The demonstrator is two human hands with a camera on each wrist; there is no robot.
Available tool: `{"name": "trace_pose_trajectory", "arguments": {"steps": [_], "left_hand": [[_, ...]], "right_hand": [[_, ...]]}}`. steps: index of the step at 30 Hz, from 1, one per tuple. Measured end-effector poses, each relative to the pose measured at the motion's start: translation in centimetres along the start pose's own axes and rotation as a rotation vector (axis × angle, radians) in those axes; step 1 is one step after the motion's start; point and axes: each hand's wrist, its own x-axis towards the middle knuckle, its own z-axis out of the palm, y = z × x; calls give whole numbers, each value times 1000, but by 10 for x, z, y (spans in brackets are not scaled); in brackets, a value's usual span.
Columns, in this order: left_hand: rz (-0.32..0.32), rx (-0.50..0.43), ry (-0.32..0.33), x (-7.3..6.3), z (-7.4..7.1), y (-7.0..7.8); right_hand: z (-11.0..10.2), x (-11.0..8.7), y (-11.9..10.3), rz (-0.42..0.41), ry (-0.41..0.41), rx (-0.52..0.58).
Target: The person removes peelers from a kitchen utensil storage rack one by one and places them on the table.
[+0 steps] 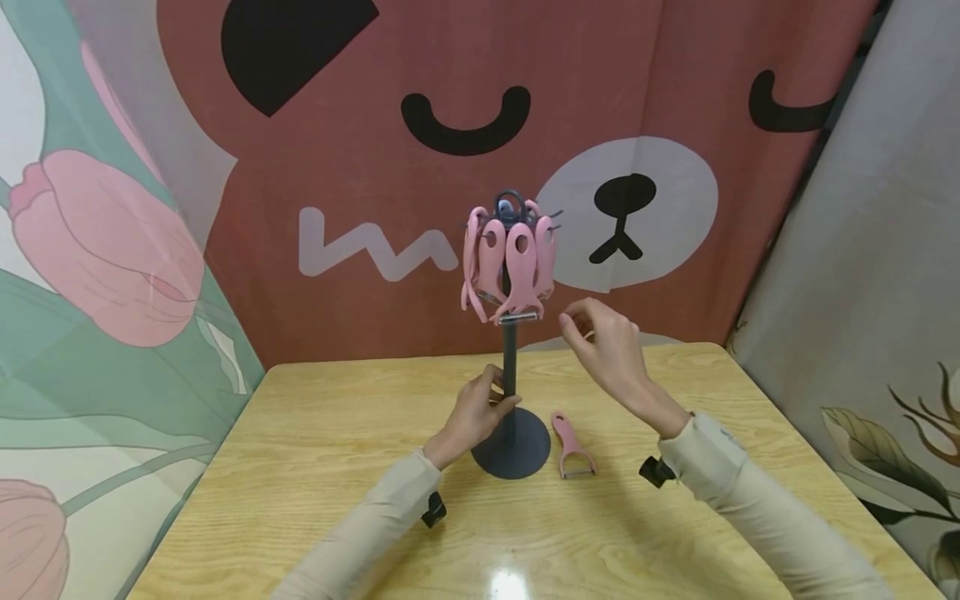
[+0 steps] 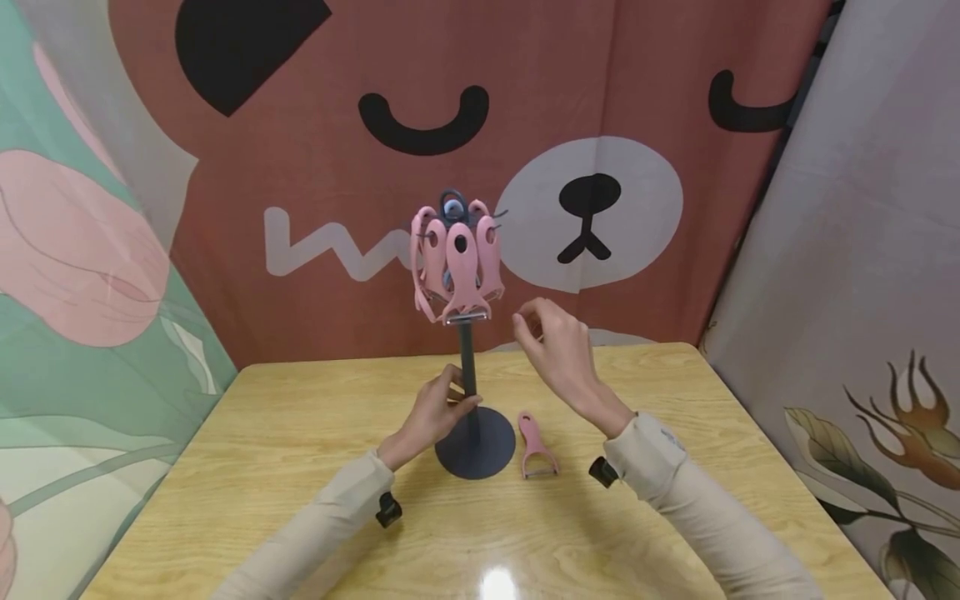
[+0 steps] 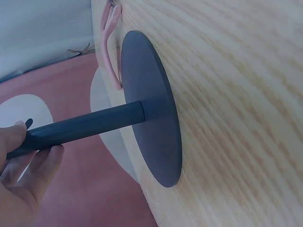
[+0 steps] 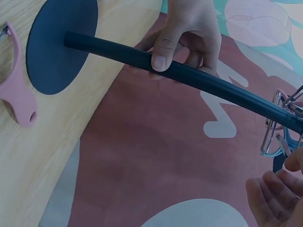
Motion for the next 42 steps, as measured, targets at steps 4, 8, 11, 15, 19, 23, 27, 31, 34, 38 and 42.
{"name": "trace_pose_trajectory", "arguments": {"steps": [4, 8, 11, 15, 19, 23, 27, 31, 34, 38, 42], "left_hand": [[-1, 8, 1, 0, -1, 0], [1, 13, -1, 0, -2, 0], [0, 17, 0, 0, -1, 0], [-2, 21, 2, 1, -1, 1], [0, 29, 4, 1, -1, 1], [-1, 34, 6, 0, -1, 1], [0, 30, 7, 0, -1, 1], [8, 31, 8, 0, -1, 0], [17, 33, 11, 0, -1, 0], [29, 33, 14, 0, 0, -1], [39, 34, 18, 0, 0, -1]], "right_hand": [[-1, 3, -2, -6, 36, -9], [-3, 7, -5, -24, 88, -10], [-6, 10, -8, -40, 125, -3], [-10, 15, -10, -44, 154, 7], [-12, 18, -13, -38, 167, 24], [-14, 21, -15, -50, 178, 32], [-16, 26, -17, -71, 182, 56], [-16, 30, -20, -72, 167, 89], [-16, 31, -22, -64, 159, 112], [-15, 34, -25, -58, 158, 136], [-15, 37, -29, -52, 150, 159]]}}
